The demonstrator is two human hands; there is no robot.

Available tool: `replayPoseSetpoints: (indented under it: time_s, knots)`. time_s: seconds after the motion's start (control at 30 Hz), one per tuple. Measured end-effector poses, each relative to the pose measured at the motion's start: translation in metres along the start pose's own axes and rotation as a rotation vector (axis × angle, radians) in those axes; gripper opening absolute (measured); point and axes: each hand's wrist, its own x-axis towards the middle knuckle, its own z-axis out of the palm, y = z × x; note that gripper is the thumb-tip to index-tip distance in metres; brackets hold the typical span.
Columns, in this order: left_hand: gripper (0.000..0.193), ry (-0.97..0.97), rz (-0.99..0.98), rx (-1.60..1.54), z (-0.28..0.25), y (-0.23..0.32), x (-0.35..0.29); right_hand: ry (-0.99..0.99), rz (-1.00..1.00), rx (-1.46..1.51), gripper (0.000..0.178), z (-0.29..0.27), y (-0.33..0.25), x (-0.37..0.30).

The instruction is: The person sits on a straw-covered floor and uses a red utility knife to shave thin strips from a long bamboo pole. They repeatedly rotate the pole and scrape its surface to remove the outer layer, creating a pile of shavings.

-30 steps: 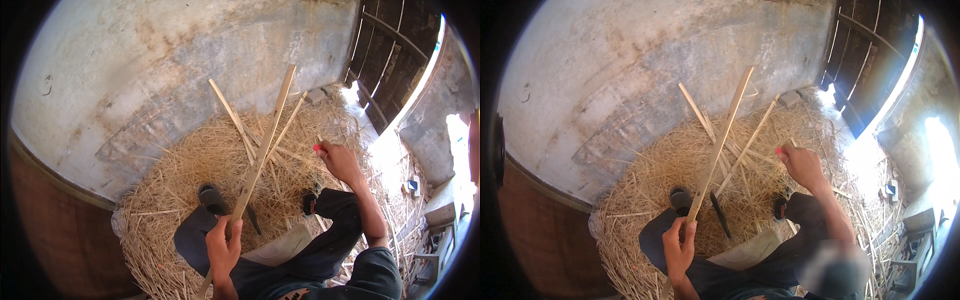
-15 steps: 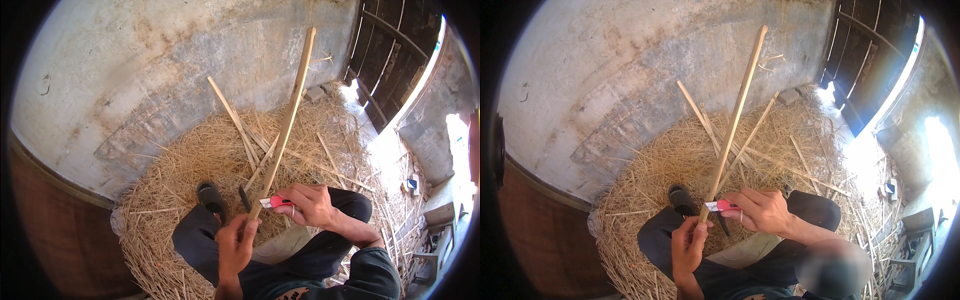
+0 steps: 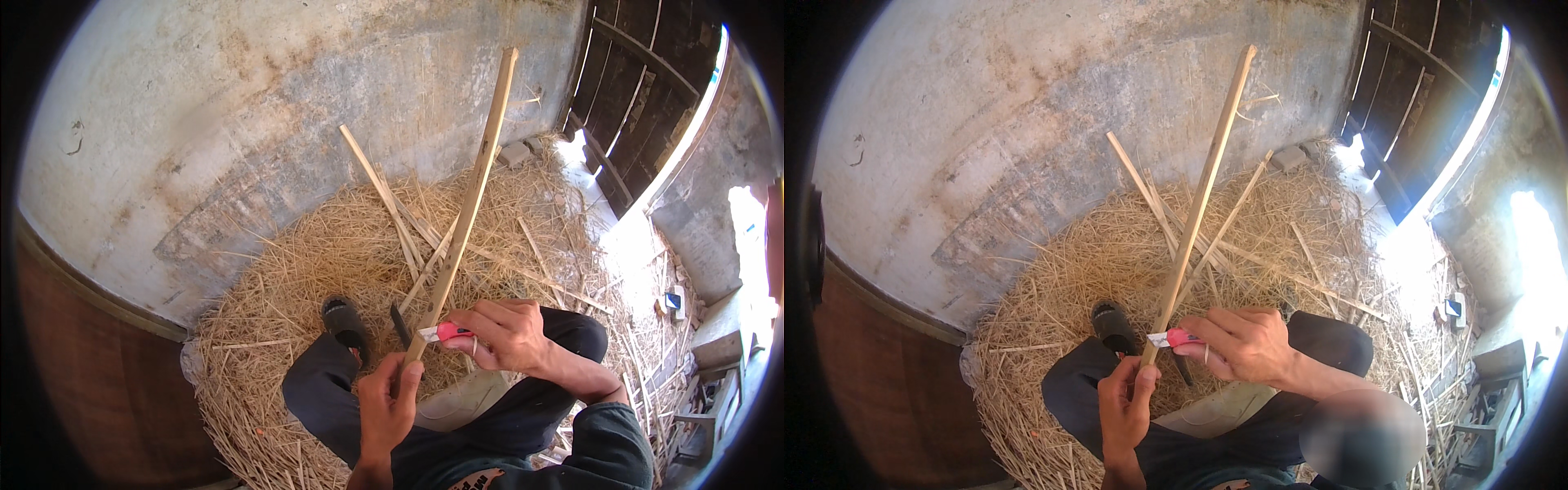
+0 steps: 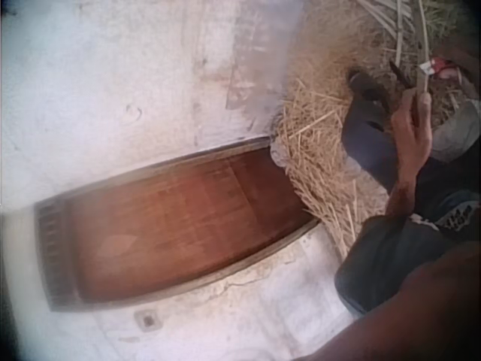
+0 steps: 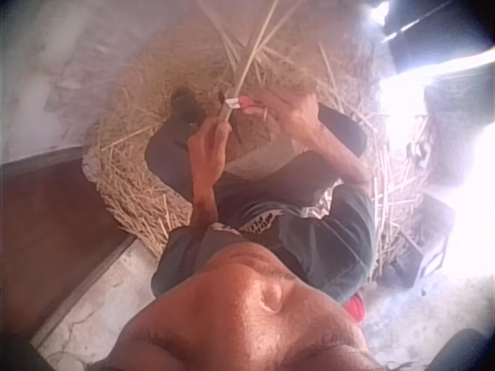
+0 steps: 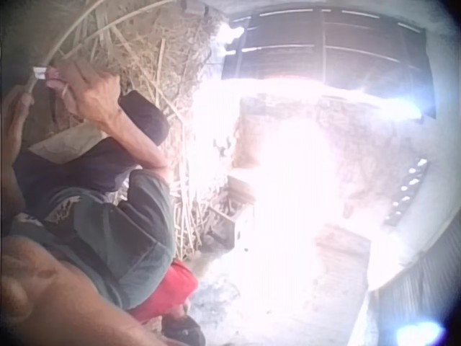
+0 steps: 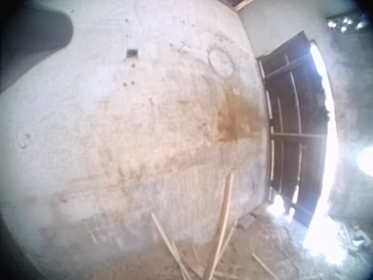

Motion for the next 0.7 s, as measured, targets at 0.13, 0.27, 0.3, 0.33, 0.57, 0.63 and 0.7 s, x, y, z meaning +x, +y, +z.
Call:
replayPoseSetpoints:
  time_s: [0.13,0.27,0.3,0.33,0.57,0.63,0.7]
  knots:
    - [0.025,-0.019,-0.068,0.043,-0.003,-0.004,-0.014,0.197,0.214,-0.119,0.023,-0.009,0.032,0.008]
    - [0.027,-0.108,-0.173,0.065,-0.007,-0.03,-0.043,0.244,0.508,-0.128,0.024,-0.049,0.088,0.025]
    - [0.026,-0.106,-0.153,0.075,-0.008,-0.034,-0.043,0.233,0.534,-0.162,0.024,-0.053,0.092,0.024]
    - [0.026,-0.103,-0.133,0.086,-0.009,-0.038,-0.043,0.251,0.553,-0.11,0.025,-0.053,0.092,0.021]
    - [0.03,-0.049,-0.102,-0.086,-0.005,-0.016,-0.016,-0.006,0.24,0.173,0.018,-0.01,0.038,-0.008]
    - [0.028,-0.079,-0.128,-0.103,-0.005,-0.014,-0.011,-0.054,0.082,0.11,0.027,0.002,0.022,-0.014]
    - [0.028,-0.108,-0.135,-0.105,-0.004,-0.013,-0.007,-0.026,0.037,0.104,0.031,0.012,0.013,-0.018]
